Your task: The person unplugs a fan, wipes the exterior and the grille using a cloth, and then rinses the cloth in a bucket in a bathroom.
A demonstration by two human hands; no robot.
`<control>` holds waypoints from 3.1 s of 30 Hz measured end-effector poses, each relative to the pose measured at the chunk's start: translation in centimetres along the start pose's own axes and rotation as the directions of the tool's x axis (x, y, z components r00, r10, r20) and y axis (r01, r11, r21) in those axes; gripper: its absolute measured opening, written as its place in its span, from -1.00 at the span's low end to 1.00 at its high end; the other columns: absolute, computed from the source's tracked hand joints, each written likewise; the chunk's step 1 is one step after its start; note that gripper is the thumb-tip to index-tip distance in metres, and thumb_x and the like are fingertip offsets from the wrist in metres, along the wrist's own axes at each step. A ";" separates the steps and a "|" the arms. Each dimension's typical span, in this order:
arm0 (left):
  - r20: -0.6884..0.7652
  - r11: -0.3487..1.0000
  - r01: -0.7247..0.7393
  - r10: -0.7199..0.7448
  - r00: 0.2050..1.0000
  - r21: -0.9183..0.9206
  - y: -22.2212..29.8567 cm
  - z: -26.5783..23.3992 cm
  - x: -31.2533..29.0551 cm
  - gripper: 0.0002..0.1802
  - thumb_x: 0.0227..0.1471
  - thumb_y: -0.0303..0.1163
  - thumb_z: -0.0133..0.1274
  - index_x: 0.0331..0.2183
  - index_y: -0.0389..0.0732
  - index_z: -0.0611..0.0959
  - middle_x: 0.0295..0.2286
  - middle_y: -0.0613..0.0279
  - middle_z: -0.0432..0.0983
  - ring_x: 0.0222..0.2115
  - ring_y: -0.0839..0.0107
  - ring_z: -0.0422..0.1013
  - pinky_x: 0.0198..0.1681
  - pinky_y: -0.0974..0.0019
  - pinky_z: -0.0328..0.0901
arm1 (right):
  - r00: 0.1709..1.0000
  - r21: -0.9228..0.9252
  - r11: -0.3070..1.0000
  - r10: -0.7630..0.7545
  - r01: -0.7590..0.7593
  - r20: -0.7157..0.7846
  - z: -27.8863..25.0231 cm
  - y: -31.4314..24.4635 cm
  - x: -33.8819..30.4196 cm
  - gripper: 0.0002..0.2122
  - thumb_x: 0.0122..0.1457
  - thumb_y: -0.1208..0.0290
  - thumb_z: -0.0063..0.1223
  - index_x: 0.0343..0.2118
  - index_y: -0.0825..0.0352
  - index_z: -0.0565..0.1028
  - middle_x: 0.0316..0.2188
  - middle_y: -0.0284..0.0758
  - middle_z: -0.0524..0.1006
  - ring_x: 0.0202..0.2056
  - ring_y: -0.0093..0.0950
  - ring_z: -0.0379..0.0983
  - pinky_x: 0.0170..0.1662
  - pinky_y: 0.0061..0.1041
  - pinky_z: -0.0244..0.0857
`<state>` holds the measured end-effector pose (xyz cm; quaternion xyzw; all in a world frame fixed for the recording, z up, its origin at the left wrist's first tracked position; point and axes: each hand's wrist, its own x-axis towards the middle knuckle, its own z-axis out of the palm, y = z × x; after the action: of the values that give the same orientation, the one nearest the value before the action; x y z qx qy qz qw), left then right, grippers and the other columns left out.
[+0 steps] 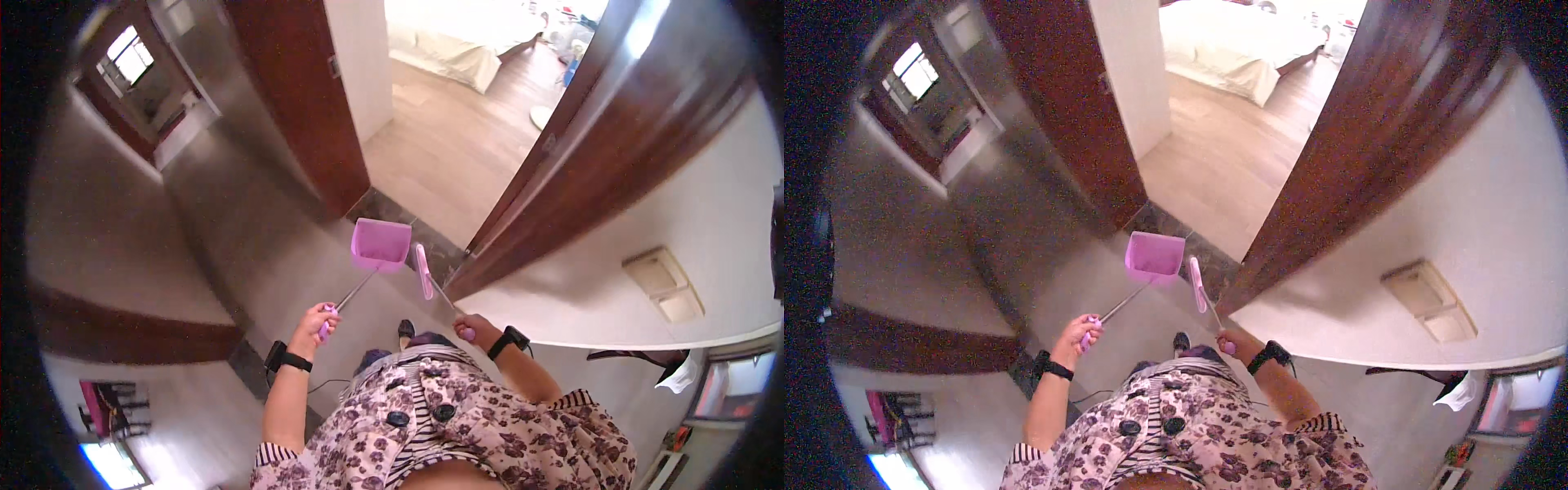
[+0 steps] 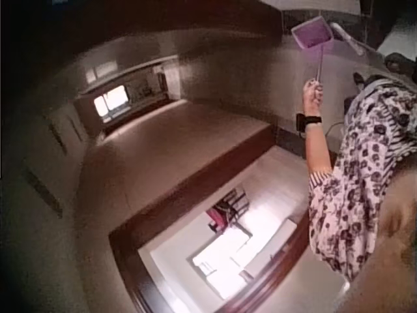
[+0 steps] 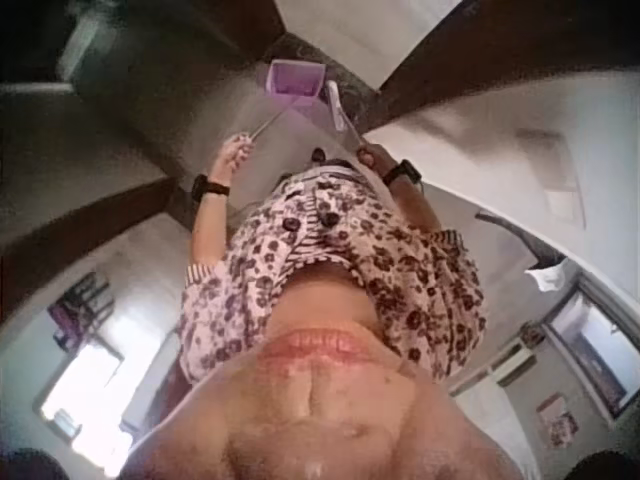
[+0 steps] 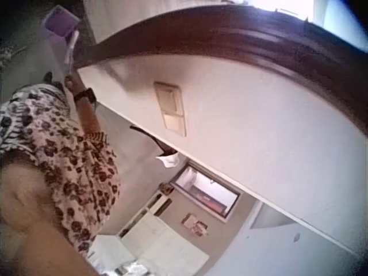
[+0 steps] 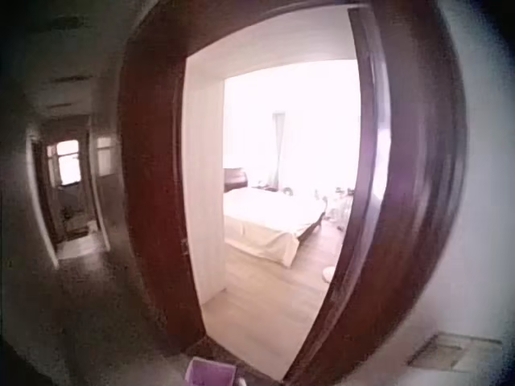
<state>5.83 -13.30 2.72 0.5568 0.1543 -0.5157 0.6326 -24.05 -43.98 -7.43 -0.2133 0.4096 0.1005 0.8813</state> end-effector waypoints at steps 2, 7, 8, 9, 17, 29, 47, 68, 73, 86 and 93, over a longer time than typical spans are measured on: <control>-0.015 0.999 -0.019 0.019 1.000 0.036 -0.7 0.8 0.2 -0.64 -0.17 -0.73 -0.04 -0.25 -0.22 0.37 -0.59 0.20 0.32 -0.70 0.56 0.27 -0.74 0.54 0.17 | 0.999 -0.033 0.999 0.021 -0.023 -0.040 0.3 -0.3 0.4 -0.87 0.10 0.55 -0.25 -0.57 0.35 0.30 -0.73 -0.47 0.27 -0.74 -0.67 0.22 -0.69 -0.75 0.16; -0.045 0.996 -0.028 0.032 0.998 0.082 -2.0 1.6 3.0 -0.69 -0.16 -0.71 -0.05 -0.28 -0.23 0.38 -0.60 0.16 0.33 -0.71 0.50 0.29 -0.74 0.51 0.19 | 0.999 -0.038 0.999 -0.033 0.032 -0.014 -1.6 2.4 0.8 -0.89 0.10 0.55 -0.18 -0.54 0.39 0.32 -0.71 -0.44 0.29 -0.68 -0.66 0.25 -0.64 -0.74 0.19; 0.001 0.994 -0.035 0.035 0.999 0.104 -1.6 3.5 4.7 -0.69 -0.16 -0.71 -0.05 -0.28 -0.23 0.38 -0.60 0.16 0.33 -0.71 0.50 0.29 -0.74 0.51 0.19 | 0.999 0.115 0.993 0.037 -0.037 0.002 -5.0 3.0 1.9 -0.89 0.12 0.55 -0.19 -0.53 0.41 0.30 -0.71 -0.45 0.27 -0.69 -0.67 0.23 -0.65 -0.74 0.17; -0.008 0.994 -0.006 0.007 1.000 0.106 -1.3 3.7 5.7 -0.71 -0.15 -0.71 -0.05 -0.30 -0.23 0.39 -0.61 0.16 0.33 -0.72 0.49 0.29 -0.74 0.50 0.20 | 1.000 0.005 1.000 -0.025 0.025 0.000 -4.9 3.3 2.2 -0.88 0.13 0.54 -0.21 -0.53 0.41 0.29 -0.70 -0.45 0.26 -0.70 -0.67 0.21 -0.67 -0.74 0.14; 0.076 0.990 0.049 -0.059 0.995 0.129 1.3 6.9 11.8 -0.76 -0.10 -0.68 -0.11 -0.30 -0.24 0.36 -0.62 0.12 0.35 -0.71 0.43 0.31 -0.72 0.47 0.23 | 0.994 0.261 0.965 0.011 0.018 -0.111 -1.6 3.0 -1.4 -0.90 0.06 0.61 -0.11 -0.53 0.36 0.27 -0.71 -0.47 0.28 -0.73 -0.70 0.21 -0.69 -0.76 0.14; 0.059 0.995 0.022 -0.028 0.998 0.092 4.6 11.4 14.6 -0.74 -0.14 -0.70 -0.11 -0.31 -0.28 0.31 -0.61 0.08 0.31 -0.73 0.42 0.28 -0.74 0.49 0.21 | 0.984 0.379 0.924 0.017 0.051 -0.175 -3.2 3.8 -2.0 -0.88 0.06 0.59 -0.14 -0.57 0.32 0.23 -0.72 -0.45 0.25 -0.76 -0.67 0.18 -0.70 -0.77 0.12; 0.283 0.937 -0.097 -0.002 0.959 0.337 10.4 14.1 5.8 -0.67 -0.11 -0.66 -0.05 -0.22 -0.22 0.35 -0.53 0.12 0.38 -0.67 0.56 0.28 -0.70 0.53 0.20 | 0.979 0.259 0.960 -0.055 0.105 -0.194 -4.3 -4.5 0.2 -0.89 0.02 0.67 -0.11 -0.51 0.37 0.22 -0.71 -0.42 0.26 -0.74 -0.65 0.20 -0.71 -0.71 0.15; 0.408 0.891 -0.200 0.019 0.913 0.407 24.0 24.8 5.1 -0.66 -0.10 -0.66 -0.05 -0.21 -0.21 0.37 -0.50 0.07 0.38 -0.67 0.59 0.25 -0.75 0.54 0.18 | 0.953 0.084 0.963 -0.238 0.257 -0.185 0.9 -11.0 1.6 -0.88 -0.03 0.66 -0.05 -0.60 0.35 0.28 -0.75 -0.44 0.28 -0.76 -0.64 0.22 -0.69 -0.64 0.16; 0.438 0.896 -0.239 0.056 0.897 0.373 26.9 25.0 4.8 -0.65 -0.09 -0.64 -0.06 -0.18 -0.24 0.34 -0.45 0.03 0.36 -0.66 0.60 0.25 -0.73 0.57 0.18 | 0.942 0.157 0.937 -0.284 0.312 -0.177 4.1 -14.9 4.9 -0.89 -0.03 0.66 -0.05 -0.60 0.38 0.30 -0.74 -0.43 0.29 -0.75 -0.63 0.24 -0.70 -0.65 0.17; 0.490 0.873 -0.289 0.068 0.869 0.392 25.8 26.7 7.8 -0.67 -0.07 -0.60 -0.06 -0.18 -0.26 0.35 -0.45 0.05 0.38 -0.67 0.64 0.26 -0.71 0.59 0.20 | 0.925 0.119 0.933 -0.309 0.340 -0.218 7.8 -19.7 8.5 -0.88 -0.02 0.67 -0.09 -0.58 0.35 0.25 -0.72 -0.42 0.27 -0.73 -0.63 0.23 -0.69 -0.68 0.17; 0.464 0.878 -0.239 0.022 0.886 0.415 25.9 29.9 7.7 -0.67 -0.07 -0.61 -0.07 -0.18 -0.26 0.36 -0.45 0.03 0.37 -0.67 0.63 0.25 -0.71 0.60 0.18 | 0.899 0.177 0.900 -0.345 0.398 -0.270 6.8 -18.8 9.7 -0.89 -0.05 0.65 -0.07 -0.61 0.37 0.27 -0.74 -0.39 0.29 -0.75 -0.58 0.25 -0.71 -0.65 0.16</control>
<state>19.08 -46.77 20.85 0.5670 -0.1602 -0.6057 0.5347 -6.57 -57.58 -5.38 -0.1955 0.4699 -0.1439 0.8487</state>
